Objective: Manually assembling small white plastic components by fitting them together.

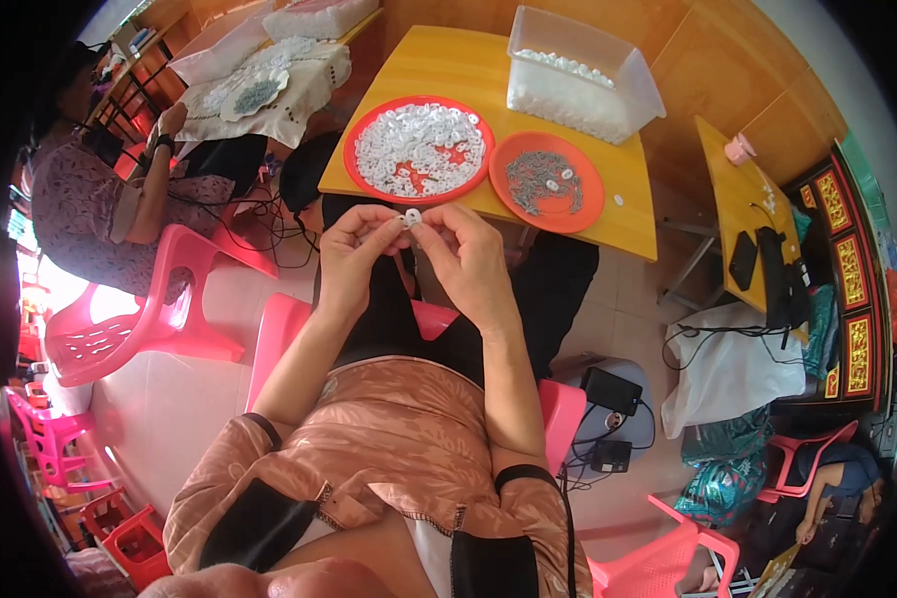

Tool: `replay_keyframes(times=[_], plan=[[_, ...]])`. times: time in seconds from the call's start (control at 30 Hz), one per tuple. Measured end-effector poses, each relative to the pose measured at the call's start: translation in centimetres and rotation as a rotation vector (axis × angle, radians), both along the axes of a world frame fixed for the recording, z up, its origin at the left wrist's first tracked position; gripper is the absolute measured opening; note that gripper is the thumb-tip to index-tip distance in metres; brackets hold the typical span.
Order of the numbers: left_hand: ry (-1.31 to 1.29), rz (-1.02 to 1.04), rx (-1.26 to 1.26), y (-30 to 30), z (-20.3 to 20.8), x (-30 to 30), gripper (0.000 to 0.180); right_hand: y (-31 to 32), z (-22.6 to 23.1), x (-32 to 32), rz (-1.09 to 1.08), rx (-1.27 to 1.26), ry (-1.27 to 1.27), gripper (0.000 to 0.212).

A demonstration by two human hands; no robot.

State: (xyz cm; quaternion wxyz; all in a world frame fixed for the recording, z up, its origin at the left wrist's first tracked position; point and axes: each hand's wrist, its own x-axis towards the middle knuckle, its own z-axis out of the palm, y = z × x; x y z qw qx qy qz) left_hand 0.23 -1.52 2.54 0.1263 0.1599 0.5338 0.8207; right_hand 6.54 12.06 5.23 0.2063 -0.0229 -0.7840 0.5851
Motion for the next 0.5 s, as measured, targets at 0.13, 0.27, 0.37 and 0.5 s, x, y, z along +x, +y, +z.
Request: replay_keyframes(times=[0.13, 0.27, 0.37, 0.5], plan=[[-0.033, -0.036, 0.003, -0.1, -0.2, 0.0, 0.012, 0.4, 0.4, 0.3, 0.0, 0.089, -0.01, 0.015], [-0.043, -0.084, -0.014, 0.2, -0.2, 0.3, 0.012, 1.0, 0.8, 0.7, 0.008, 0.164, 0.032, 0.015], [-0.036, -0.062, -0.022, 0.3, -0.2, 1.2, 0.012, 1.3, 0.8, 0.8, 0.055, 0.189, 0.032, 0.014], [-0.024, -0.062, -0.037, 0.3, 0.4, 1.5, 0.012, 1.6, 1.1, 1.1, 0.09, 0.161, 0.013, 0.014]])
